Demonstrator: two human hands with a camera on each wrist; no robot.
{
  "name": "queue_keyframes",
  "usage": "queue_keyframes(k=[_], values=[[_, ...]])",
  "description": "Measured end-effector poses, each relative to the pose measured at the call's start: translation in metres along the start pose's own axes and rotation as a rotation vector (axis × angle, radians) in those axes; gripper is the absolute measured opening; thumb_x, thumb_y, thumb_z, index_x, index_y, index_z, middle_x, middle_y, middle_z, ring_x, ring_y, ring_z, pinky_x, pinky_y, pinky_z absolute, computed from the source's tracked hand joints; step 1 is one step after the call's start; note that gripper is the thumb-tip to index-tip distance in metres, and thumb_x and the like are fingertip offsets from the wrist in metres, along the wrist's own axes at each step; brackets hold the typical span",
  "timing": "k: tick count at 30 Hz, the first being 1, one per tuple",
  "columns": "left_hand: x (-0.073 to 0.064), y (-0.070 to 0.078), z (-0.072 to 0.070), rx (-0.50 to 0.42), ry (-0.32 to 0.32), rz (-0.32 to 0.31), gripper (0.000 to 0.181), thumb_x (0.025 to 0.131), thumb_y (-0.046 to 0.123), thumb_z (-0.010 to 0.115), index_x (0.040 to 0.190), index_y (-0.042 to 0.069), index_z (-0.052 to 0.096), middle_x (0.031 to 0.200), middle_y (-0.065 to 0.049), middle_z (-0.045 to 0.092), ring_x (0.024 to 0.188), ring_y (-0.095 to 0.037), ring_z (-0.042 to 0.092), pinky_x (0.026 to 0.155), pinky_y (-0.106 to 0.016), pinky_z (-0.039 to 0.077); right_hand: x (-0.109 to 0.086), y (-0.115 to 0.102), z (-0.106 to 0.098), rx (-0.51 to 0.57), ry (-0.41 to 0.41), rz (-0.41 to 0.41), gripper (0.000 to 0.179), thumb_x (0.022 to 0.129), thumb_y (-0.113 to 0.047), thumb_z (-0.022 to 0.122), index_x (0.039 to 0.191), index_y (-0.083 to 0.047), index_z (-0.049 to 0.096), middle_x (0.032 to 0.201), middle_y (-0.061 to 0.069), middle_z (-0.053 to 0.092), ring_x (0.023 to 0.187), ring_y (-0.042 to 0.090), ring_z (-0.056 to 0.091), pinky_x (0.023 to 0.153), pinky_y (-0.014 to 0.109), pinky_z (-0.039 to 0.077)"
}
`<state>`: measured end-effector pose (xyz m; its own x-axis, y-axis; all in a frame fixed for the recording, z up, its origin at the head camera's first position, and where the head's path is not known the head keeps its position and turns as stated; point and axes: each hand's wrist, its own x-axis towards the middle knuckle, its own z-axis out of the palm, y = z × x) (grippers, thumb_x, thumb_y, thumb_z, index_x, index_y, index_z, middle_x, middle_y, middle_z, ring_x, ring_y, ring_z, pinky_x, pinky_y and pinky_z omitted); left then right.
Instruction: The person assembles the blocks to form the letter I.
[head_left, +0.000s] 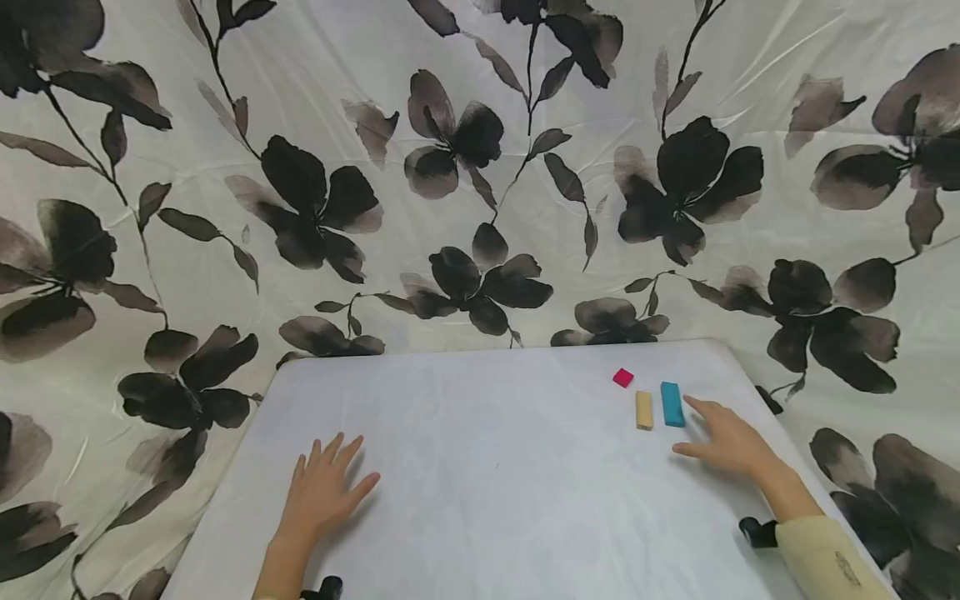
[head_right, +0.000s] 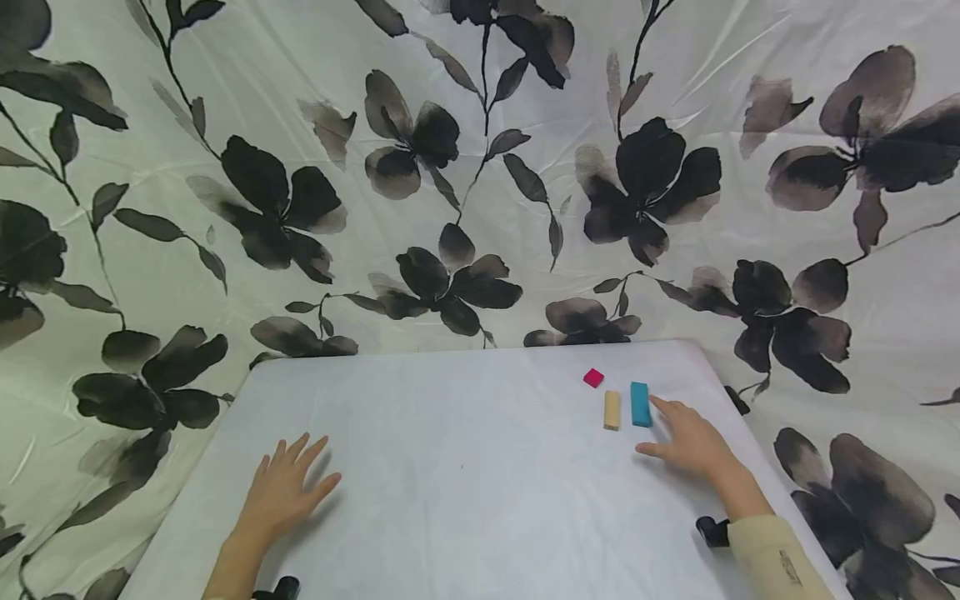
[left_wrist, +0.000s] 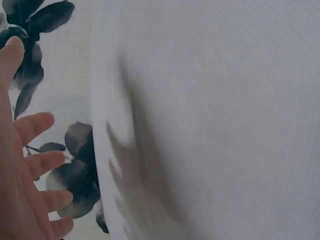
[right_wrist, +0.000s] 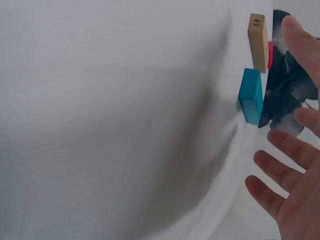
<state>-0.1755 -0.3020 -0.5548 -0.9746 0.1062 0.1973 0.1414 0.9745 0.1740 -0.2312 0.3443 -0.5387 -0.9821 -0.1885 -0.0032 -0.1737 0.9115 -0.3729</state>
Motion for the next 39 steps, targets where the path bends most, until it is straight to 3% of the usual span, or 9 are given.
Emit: queue_keyframes(k=[8,17,22,32,39], values=[[0.004,0.009,0.007,-0.048,0.028,0.051,0.072,0.086,0.061,0.061,0.138,0.012,0.054,0.139,-0.021,0.048,0.125,-0.054,0.040,0.093,-0.069,0.036,0.020,0.008,-0.004,0.140,-0.031,0.044,0.098,0.072,-0.046,0.083,0.142,0.005,0.038,0.117,0.025,0.056,0.104,0.040,0.053,0.084,0.056,0.047],[0.012,0.027,0.010,-0.118,-0.006,0.042,0.070,0.085,0.058,0.065,0.139,0.015,0.054,0.138,-0.016,0.050,0.118,-0.041,0.052,0.091,-0.062,0.042,0.038,0.021,0.001,0.238,-0.069,0.074,0.096,0.071,-0.040,0.086,0.140,0.008,0.039,0.103,0.014,0.059,0.092,0.030,0.054,0.078,0.046,0.049],[0.015,0.038,0.011,-0.201,0.022,0.079,0.063,0.083,0.050,0.072,0.135,0.016,0.057,0.131,-0.009,0.056,0.115,-0.034,0.056,0.090,-0.055,0.046,0.043,0.025,0.003,0.293,-0.099,0.105,0.098,0.070,-0.037,0.087,0.140,0.008,0.037,0.101,0.012,0.058,0.091,0.028,0.055,0.077,0.045,0.049],[0.012,0.062,0.021,-0.406,0.002,0.070,0.056,0.083,0.041,0.076,0.133,0.019,0.060,0.129,0.002,0.059,0.120,-0.026,0.055,0.098,-0.051,0.044,0.046,0.028,0.006,0.320,-0.135,0.126,0.099,0.069,-0.035,0.088,0.141,0.009,0.036,0.098,0.011,0.055,0.085,0.025,0.051,0.071,0.036,0.045],[0.011,0.076,0.027,-0.487,-0.020,0.060,0.055,0.084,0.039,0.075,0.133,0.019,0.060,0.129,0.006,0.058,0.123,-0.022,0.053,0.100,-0.048,0.042,0.052,0.029,0.011,0.338,-0.129,0.106,0.099,0.069,-0.032,0.089,0.141,0.011,0.034,0.093,0.011,0.054,0.081,0.025,0.050,0.069,0.034,0.043]])
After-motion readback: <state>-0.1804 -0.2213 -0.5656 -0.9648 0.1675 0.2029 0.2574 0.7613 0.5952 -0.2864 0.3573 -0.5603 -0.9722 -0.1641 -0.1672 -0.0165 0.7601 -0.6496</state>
